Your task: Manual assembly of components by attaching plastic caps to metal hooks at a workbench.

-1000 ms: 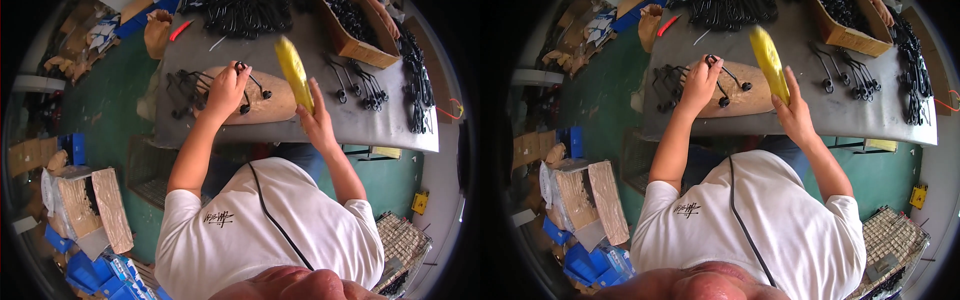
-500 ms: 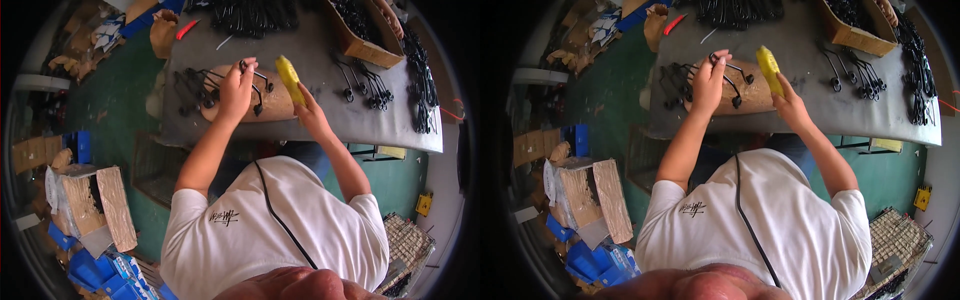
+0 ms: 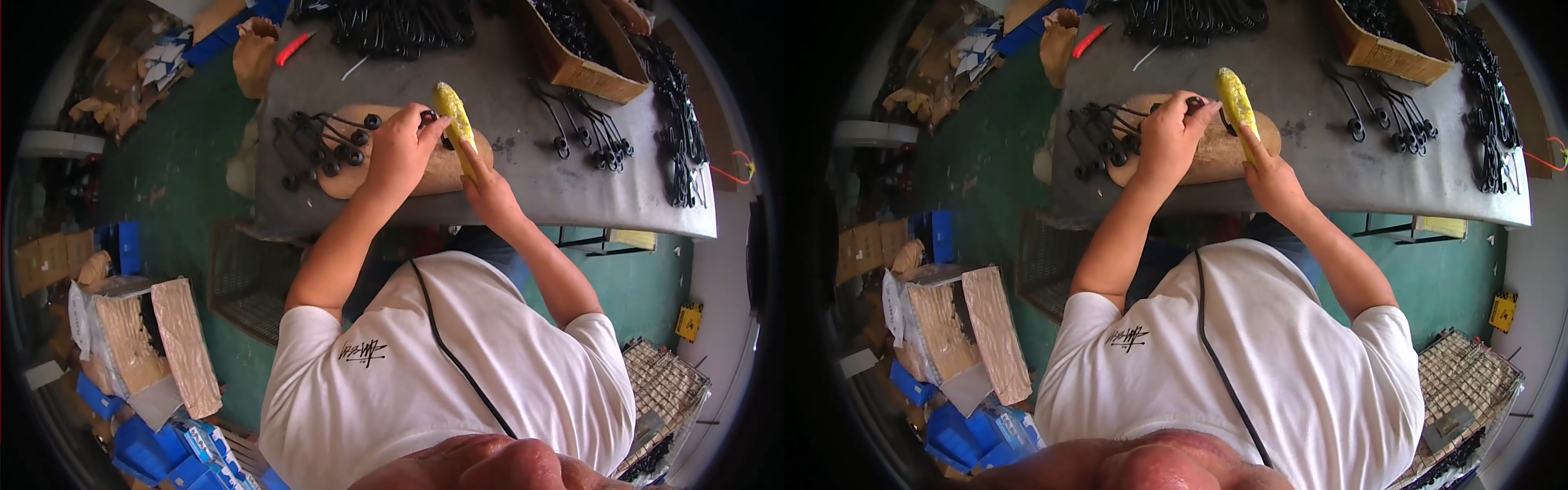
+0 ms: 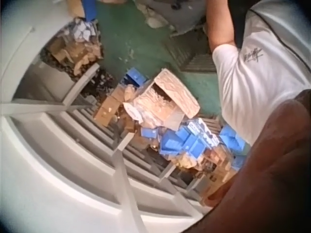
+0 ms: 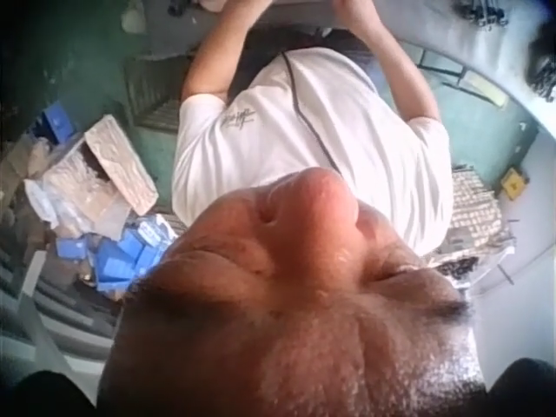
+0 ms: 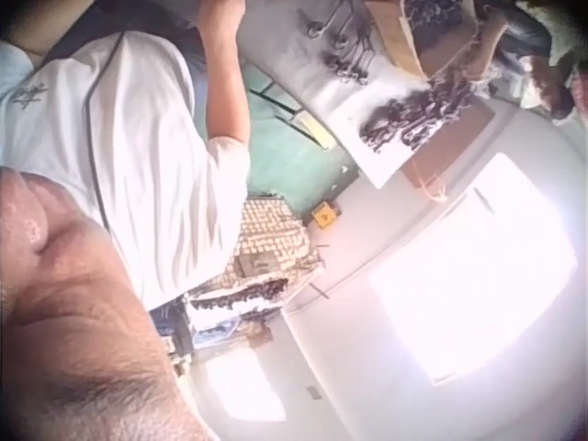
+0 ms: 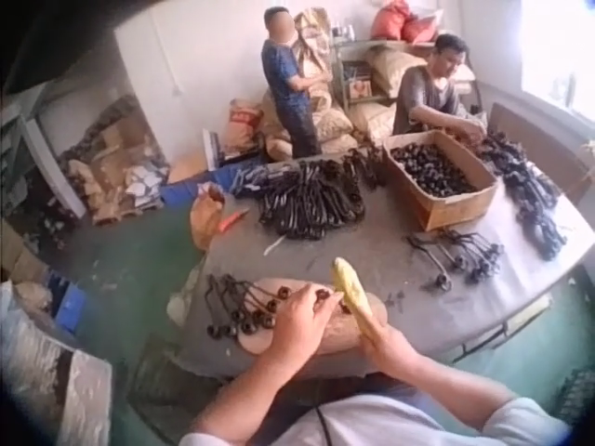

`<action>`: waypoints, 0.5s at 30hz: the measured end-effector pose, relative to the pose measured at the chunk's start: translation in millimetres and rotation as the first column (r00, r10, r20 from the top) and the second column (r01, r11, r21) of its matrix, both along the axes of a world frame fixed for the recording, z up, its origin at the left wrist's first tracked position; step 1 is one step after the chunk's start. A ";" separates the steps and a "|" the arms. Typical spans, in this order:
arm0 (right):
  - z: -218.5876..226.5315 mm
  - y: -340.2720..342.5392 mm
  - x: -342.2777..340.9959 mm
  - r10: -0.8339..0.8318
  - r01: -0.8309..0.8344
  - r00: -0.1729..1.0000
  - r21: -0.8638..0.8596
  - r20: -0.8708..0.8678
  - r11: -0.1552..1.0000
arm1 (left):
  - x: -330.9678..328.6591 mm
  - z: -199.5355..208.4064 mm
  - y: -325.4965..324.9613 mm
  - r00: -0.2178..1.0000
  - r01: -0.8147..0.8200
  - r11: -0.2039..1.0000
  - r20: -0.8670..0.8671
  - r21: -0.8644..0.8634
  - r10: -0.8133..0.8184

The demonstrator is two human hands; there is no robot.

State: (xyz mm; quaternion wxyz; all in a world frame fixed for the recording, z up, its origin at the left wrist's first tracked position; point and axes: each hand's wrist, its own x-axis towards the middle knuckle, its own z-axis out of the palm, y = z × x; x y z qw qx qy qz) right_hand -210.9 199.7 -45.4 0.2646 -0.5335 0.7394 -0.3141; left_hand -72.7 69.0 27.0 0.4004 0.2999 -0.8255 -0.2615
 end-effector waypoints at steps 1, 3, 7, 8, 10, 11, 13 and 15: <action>-1.4 -1.7 -4.5 0.003 -0.003 1.000 -0.012 -0.011 1.000 | 1.5 0.0 -0.1 1.000 -0.003 1.000 -0.011 -0.012 0.003; 10.9 -2.4 -8.5 -0.084 0.084 0.982 0.011 0.167 0.996 | 7.3 2.3 9.5 0.999 0.015 0.999 -0.030 0.046 -0.013; -37.4 9.1 -24.8 -0.030 0.002 0.989 -0.185 -0.145 0.983 | 21.7 -5.4 1.3 0.982 -0.148 0.983 -0.101 0.109 0.159; -27.2 10.3 -20.3 -0.048 0.020 0.981 -0.149 -0.189 0.989 | 29.8 -8.4 -13.4 0.945 -0.131 0.957 -0.260 0.257 0.199; -4.9 15.5 -24.1 -0.082 0.058 0.969 -0.109 -0.233 0.992 | 54.4 -10.1 -49.4 0.859 -0.047 0.895 -0.439 0.444 0.263; 2.3 14.4 -34.5 -0.184 0.085 0.930 -0.300 -0.318 0.950 | 67.2 -9.6 -72.0 0.838 -0.012 0.874 -0.472 0.486 0.274; 18.1 12.0 -60.7 -0.404 0.197 0.852 -0.512 -0.333 0.836 | 83.1 -17.7 -107.3 0.814 0.079 0.813 -0.508 0.577 0.281; 10.6 10.4 -110.8 -0.502 0.210 0.692 -0.521 -0.519 0.827 | 100.4 -41.5 -143.1 0.918 -0.039 0.834 -0.311 0.550 0.247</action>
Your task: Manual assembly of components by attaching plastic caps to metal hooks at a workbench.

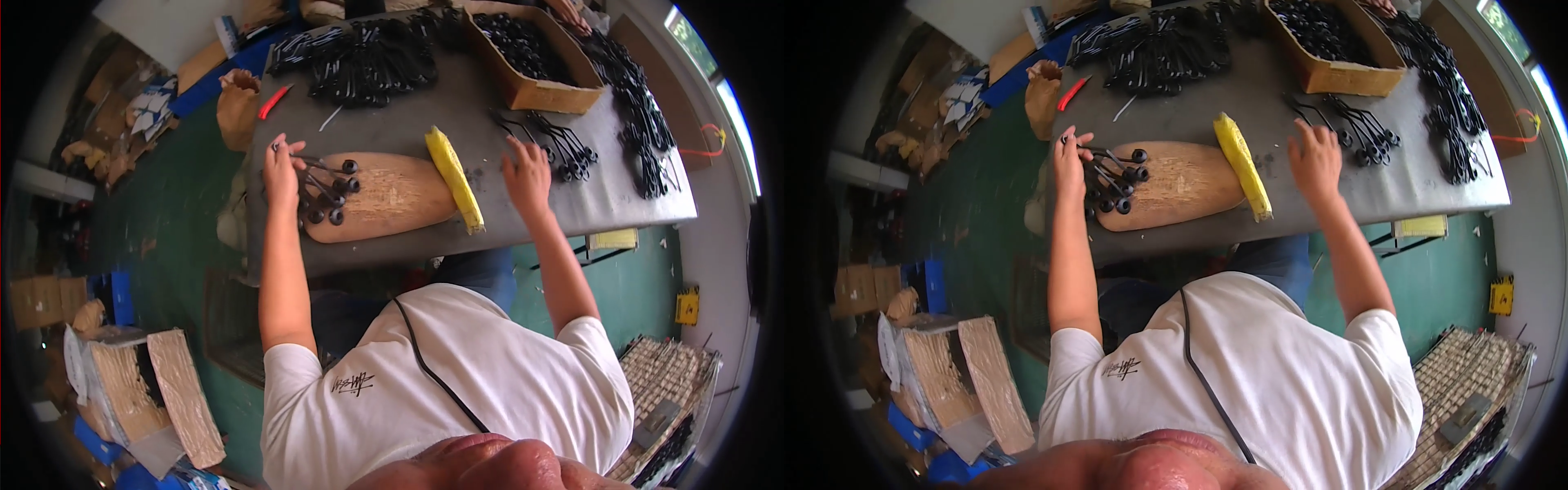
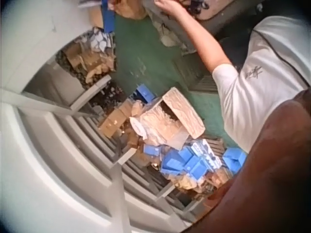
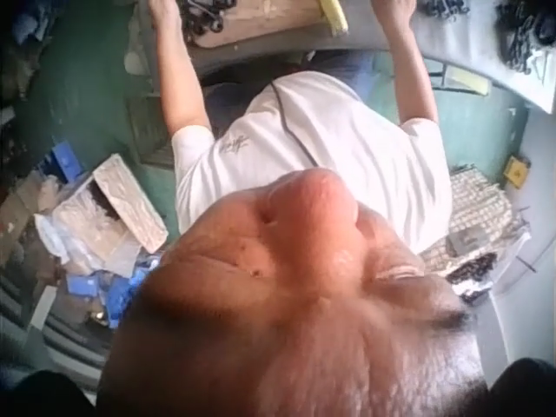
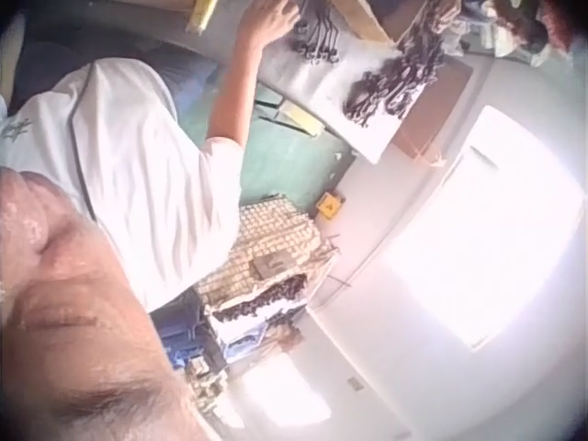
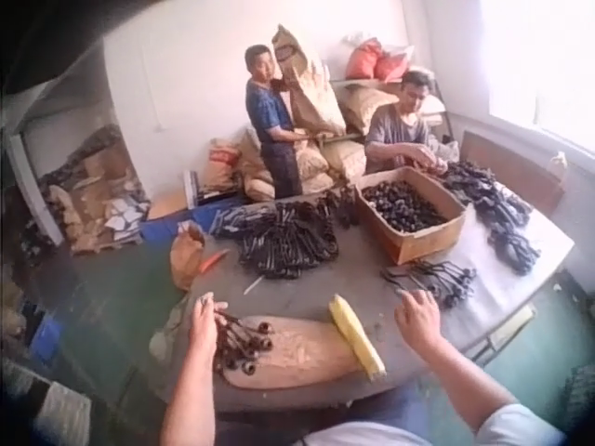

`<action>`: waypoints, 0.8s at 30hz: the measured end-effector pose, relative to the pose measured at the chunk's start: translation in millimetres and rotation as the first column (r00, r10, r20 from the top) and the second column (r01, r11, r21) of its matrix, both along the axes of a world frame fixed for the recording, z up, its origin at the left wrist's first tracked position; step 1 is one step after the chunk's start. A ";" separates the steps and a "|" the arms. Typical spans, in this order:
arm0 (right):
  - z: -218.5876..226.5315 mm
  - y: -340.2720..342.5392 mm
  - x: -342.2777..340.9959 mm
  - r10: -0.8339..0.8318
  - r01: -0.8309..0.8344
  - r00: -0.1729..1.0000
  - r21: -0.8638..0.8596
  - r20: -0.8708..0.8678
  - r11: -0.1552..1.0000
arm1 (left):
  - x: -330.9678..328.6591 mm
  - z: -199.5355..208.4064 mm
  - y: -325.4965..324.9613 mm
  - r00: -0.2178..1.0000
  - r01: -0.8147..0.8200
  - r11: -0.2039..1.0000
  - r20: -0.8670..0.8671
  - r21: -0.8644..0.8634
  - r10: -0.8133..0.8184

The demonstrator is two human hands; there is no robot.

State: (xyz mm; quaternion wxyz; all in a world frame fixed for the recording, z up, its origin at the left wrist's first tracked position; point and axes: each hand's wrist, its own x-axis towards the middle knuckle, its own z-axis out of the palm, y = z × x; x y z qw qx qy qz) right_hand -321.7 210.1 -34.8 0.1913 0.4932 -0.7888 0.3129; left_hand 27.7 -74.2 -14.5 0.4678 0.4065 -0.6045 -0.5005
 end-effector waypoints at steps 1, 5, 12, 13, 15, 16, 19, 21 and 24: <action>-11.3 -4.5 -22.6 -0.078 0.080 0.996 0.079 -0.031 0.994 | 16.1 -18.0 -20.8 0.981 -0.074 0.997 0.179 0.022 0.069; -56.2 -5.2 -77.5 -0.248 0.241 0.968 0.331 -0.022 0.912 | 15.2 -35.1 -21.2 0.664 -0.135 0.934 0.669 -0.330 0.332; -54.3 -15.3 -83.7 -0.277 0.271 0.960 0.394 -0.043 0.878 | -57.9 -11.0 68.2 0.896 0.130 0.822 0.421 -0.555 0.142; -57.3 -19.9 -87.1 -0.269 0.278 0.960 0.404 -0.081 0.871 | -68.3 -14.3 79.4 0.907 0.173 0.814 0.412 -0.555 0.087; -42.3 -24.0 -74.4 -0.272 0.269 0.962 0.343 -0.039 0.900 | -86.6 -6.5 106.5 0.900 0.282 0.912 0.411 -0.299 -0.143; -32.7 -27.8 -58.9 -0.258 0.244 0.966 0.292 0.009 0.925 | -92.6 5.7 121.5 0.878 0.334 0.942 0.370 -0.022 -0.303; 7.0 -31.5 12.4 -0.008 0.006 0.999 0.055 0.042 0.998 | -111.7 -17.0 132.6 0.911 0.411 0.886 -0.091 0.214 -0.401; 17.0 -24.7 61.2 0.239 -0.233 0.966 -0.070 0.100 0.970 | -119.1 -4.0 137.2 0.906 0.422 0.852 -0.155 0.309 -0.393; 14.5 -21.3 91.6 0.491 -0.476 0.867 -0.152 0.087 0.866 | -124.3 1.0 132.3 0.884 0.411 0.788 -0.411 0.460 -0.221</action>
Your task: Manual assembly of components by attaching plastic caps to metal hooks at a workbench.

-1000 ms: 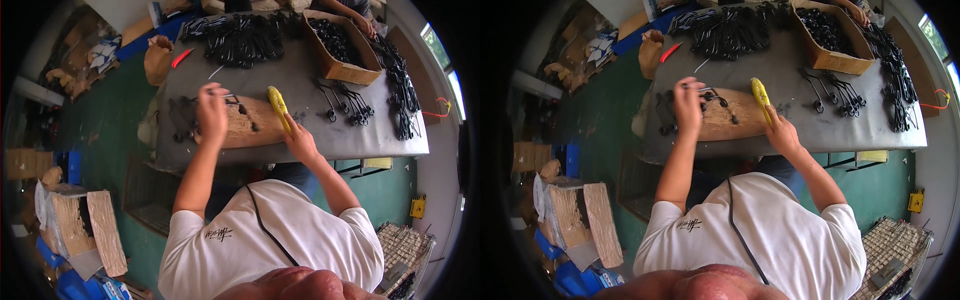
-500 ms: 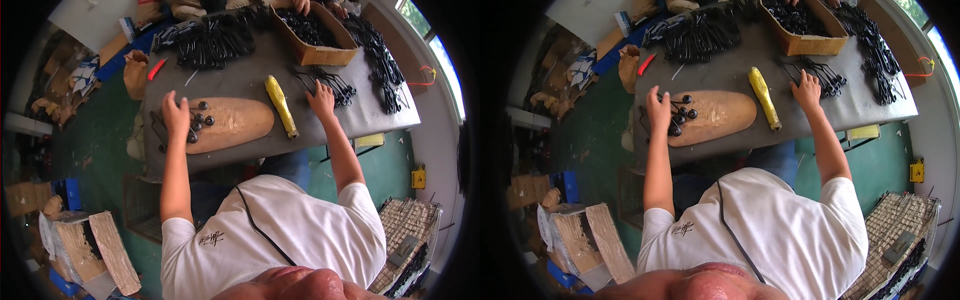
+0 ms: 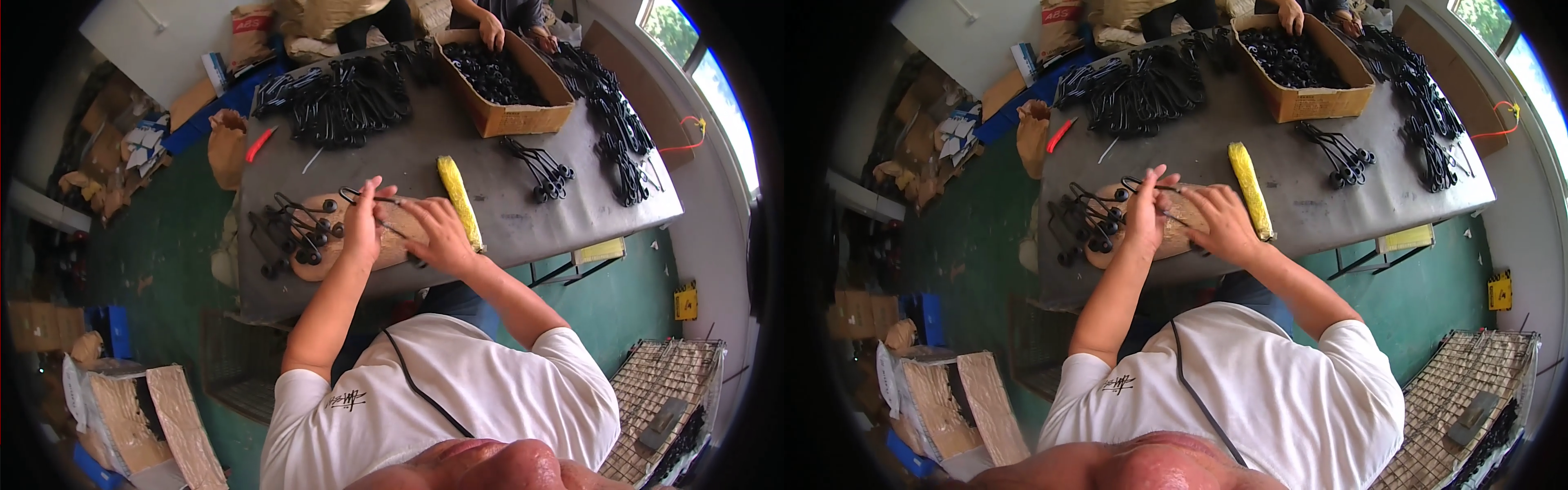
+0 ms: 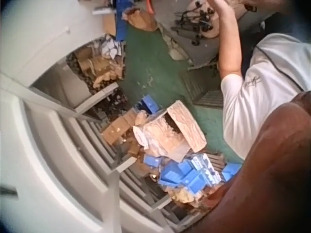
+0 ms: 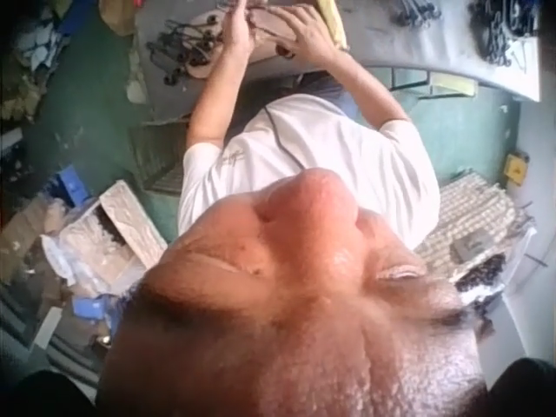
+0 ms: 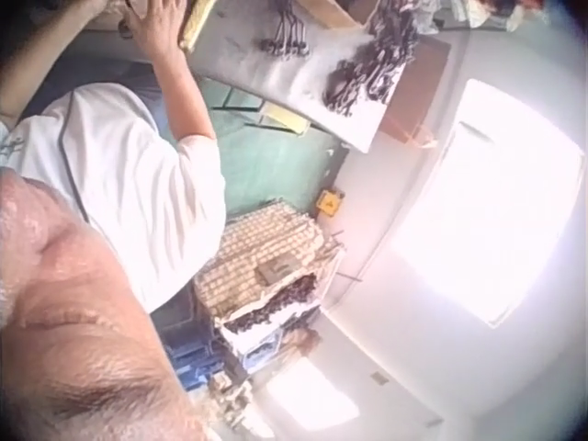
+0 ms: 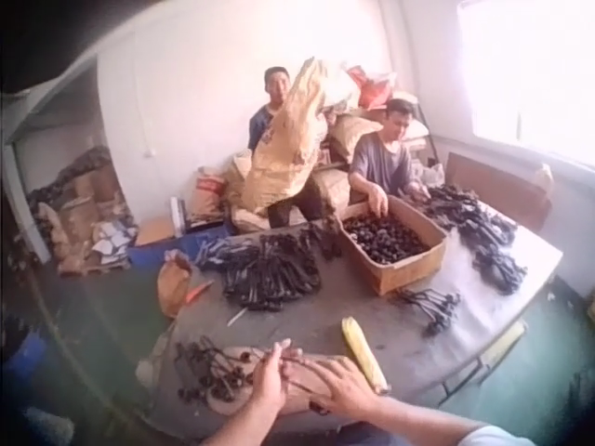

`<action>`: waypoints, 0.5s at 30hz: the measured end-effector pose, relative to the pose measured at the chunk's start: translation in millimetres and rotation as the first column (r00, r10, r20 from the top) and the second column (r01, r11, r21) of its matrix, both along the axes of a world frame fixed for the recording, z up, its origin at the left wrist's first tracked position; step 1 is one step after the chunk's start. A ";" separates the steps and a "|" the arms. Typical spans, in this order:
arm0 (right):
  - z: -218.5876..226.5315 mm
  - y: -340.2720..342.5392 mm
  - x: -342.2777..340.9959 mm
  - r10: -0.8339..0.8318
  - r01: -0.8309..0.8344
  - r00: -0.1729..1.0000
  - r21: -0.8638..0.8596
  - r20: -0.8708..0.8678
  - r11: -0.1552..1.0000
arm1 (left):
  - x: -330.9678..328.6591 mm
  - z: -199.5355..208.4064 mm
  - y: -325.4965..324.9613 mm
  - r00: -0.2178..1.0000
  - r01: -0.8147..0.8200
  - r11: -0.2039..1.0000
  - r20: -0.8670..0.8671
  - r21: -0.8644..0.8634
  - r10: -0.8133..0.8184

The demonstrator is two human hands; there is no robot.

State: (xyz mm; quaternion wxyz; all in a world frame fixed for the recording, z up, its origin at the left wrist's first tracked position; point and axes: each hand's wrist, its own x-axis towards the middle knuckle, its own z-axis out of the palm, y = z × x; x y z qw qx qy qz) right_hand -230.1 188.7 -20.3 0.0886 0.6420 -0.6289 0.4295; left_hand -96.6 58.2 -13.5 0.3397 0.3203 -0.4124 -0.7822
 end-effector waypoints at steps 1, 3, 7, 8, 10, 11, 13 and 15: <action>-2.6 0.1 1.6 0.158 -0.158 0.987 -0.027 0.002 0.987 | 4.8 -1.6 -0.9 0.999 -0.036 0.999 -0.028 -0.028 0.035; -20.7 6.1 -21.4 -0.084 0.087 0.996 0.102 -0.033 0.991 | 14.3 1.9 0.3 0.993 -0.109 0.978 0.015 -0.176 0.113; -47.3 27.7 -62.5 -0.465 0.495 0.867 0.424 -0.180 0.758 | 22.6 25.1 2.9 0.997 -0.011 0.911 0.060 -0.412 0.039; -58.6 26.8 -65.7 -0.470 0.499 0.864 0.424 -0.179 0.756 | 20.1 28.6 0.2 0.998 -0.006 0.911 0.060 -0.412 0.034; -74.7 23.4 -67.8 -0.427 0.384 0.903 0.548 -0.054 0.743 | 20.6 30.2 -5.5 0.982 0.132 0.863 0.180 -0.488 -0.049; -70.9 23.0 -67.2 -0.426 0.383 0.903 0.551 -0.055 0.741 | 18.0 27.6 -11.2 0.977 0.160 0.854 0.203 -0.496 -0.065; -62.3 23.9 -63.2 -0.435 0.282 0.894 0.620 0.108 0.732 | 21.7 20.7 -11.5 0.967 0.161 0.853 0.251 -0.497 -0.036; -76.2 37.6 -72.7 -0.400 -0.031 0.692 0.579 0.601 0.815 | 24.8 17.6 -13.6 0.954 0.162 0.853 0.301 -0.497 -0.005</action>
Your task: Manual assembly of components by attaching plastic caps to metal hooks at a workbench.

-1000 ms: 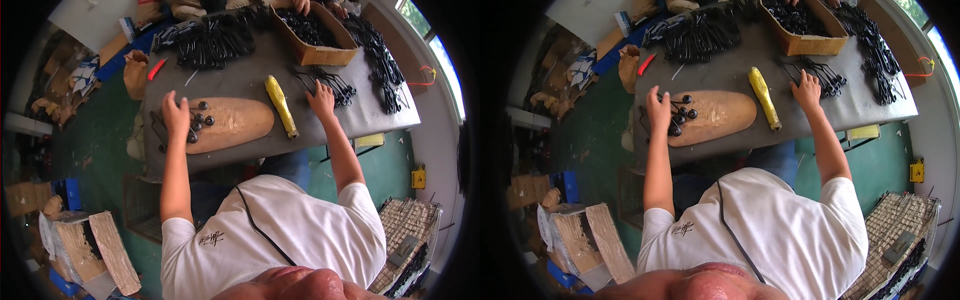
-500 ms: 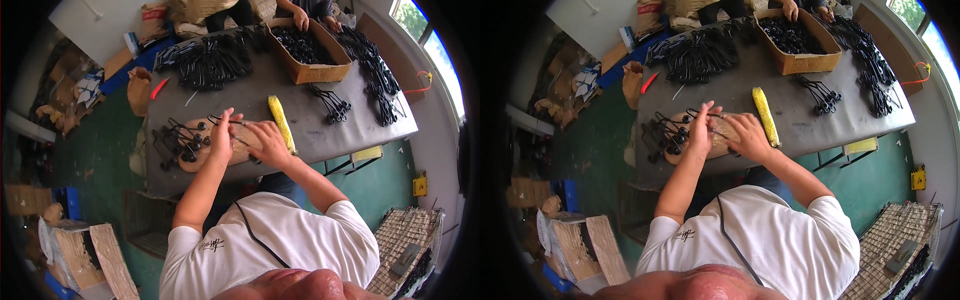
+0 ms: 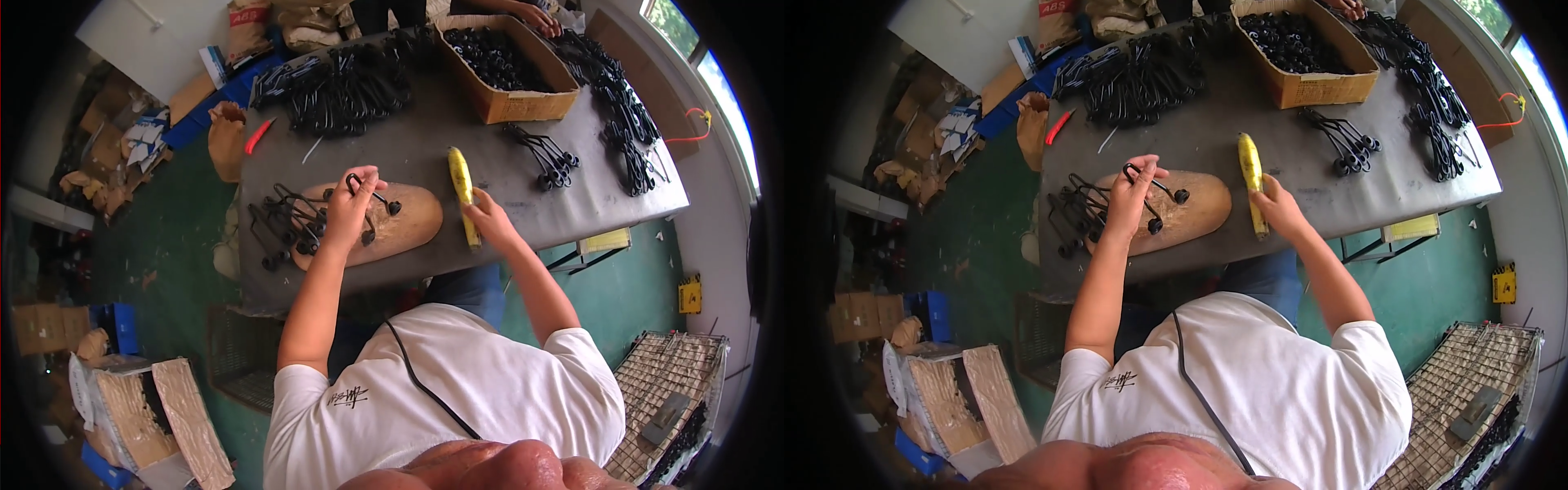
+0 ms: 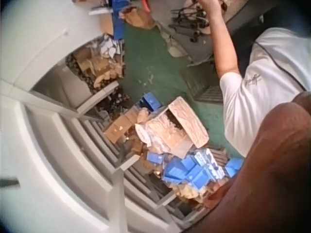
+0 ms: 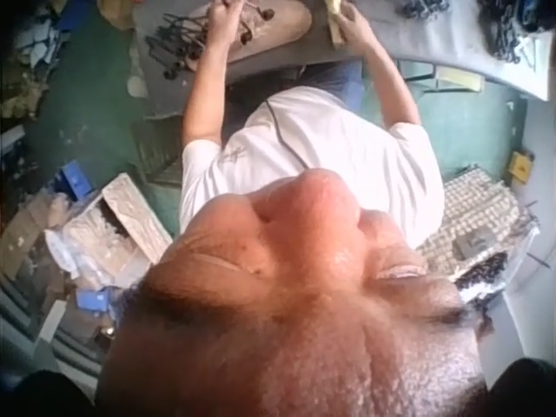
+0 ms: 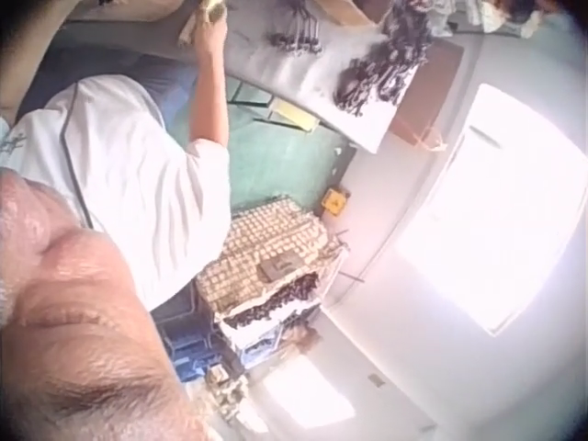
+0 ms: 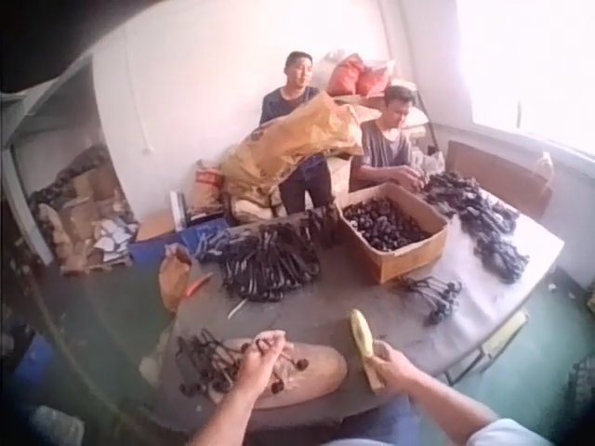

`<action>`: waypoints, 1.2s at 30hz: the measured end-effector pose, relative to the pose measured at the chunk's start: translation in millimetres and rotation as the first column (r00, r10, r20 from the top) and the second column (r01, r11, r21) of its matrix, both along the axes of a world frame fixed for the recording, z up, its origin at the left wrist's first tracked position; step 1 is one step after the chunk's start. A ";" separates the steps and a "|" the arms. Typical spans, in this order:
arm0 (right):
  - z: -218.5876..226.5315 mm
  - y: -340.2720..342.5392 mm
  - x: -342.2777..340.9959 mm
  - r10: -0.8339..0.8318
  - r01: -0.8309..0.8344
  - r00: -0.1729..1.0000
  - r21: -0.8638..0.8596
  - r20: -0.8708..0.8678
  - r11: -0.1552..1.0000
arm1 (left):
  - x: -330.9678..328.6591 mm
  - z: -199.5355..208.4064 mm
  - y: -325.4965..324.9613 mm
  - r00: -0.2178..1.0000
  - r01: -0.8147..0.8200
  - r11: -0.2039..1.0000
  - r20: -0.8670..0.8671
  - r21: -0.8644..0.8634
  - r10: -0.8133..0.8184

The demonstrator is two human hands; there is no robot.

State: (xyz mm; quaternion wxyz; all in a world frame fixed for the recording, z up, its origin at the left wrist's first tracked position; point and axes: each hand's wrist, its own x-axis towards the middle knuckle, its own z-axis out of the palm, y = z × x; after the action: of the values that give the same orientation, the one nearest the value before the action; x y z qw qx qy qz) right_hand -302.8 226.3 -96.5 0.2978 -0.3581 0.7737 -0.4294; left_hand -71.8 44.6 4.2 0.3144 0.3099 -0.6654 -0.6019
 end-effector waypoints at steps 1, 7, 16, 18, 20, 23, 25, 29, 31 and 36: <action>-8.8 5.9 -1.1 0.017 0.055 0.862 -0.126 0.507 0.990 | 2.7 -0.6 -0.6 0.998 -0.035 0.994 -0.048 -0.101 0.030; 29.8 18.6 31.0 -0.123 0.193 0.844 -0.081 0.523 0.978 | 5.0 7.5 -8.9 0.985 -0.076 0.873 0.098 -0.481 0.140; 114.8 -19.9 84.6 0.190 -0.303 0.937 -0.409 -0.293 0.861 | 16.2 5.2 -16.7 0.930 -0.013 0.789 0.283 -0.614 0.235; 87.6 -31.1 91.1 0.236 -0.340 0.918 -0.325 -0.319 0.883 | 14.6 5.1 -13.8 0.914 -0.025 0.759 0.293 -0.650 0.280; 71.3 -42.5 90.0 0.481 -0.438 0.855 0.228 -0.192 0.870 | 14.5 5.1 -13.0 0.907 0.011 0.772 0.332 -0.636 0.260; 35.8 -46.9 83.5 0.477 -0.478 0.855 0.049 -0.202 0.877 | 18.1 5.1 -10.5 0.890 0.023 0.730 0.346 -0.683 0.297; 44.3 -47.6 77.1 0.434 -0.432 0.900 0.036 -0.043 0.901 | 17.6 6.3 -3.3 0.931 -0.032 0.757 0.257 -0.653 0.260; 73.6 -29.9 79.7 0.202 -0.189 0.971 -0.106 0.132 0.976 | 16.5 5.7 5.5 0.981 -0.189 0.938 -0.006 -0.291 0.196; 102.8 -18.8 79.6 0.176 -0.168 0.980 -0.085 0.097 0.982 | 21.5 9.9 21.1 0.976 -0.199 0.967 -0.122 -0.158 0.181; 145.6 -4.6 95.0 0.127 -0.142 0.989 -0.271 -0.072 0.952 | 15.6 15.4 36.6 0.977 -0.096 0.860 0.119 -0.501 0.178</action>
State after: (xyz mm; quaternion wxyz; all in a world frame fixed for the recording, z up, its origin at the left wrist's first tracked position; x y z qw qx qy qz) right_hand -207.9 221.7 49.1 0.2529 -0.4594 0.6880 -0.5016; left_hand -56.2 81.1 19.5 0.3702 0.3139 -0.7961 -0.3616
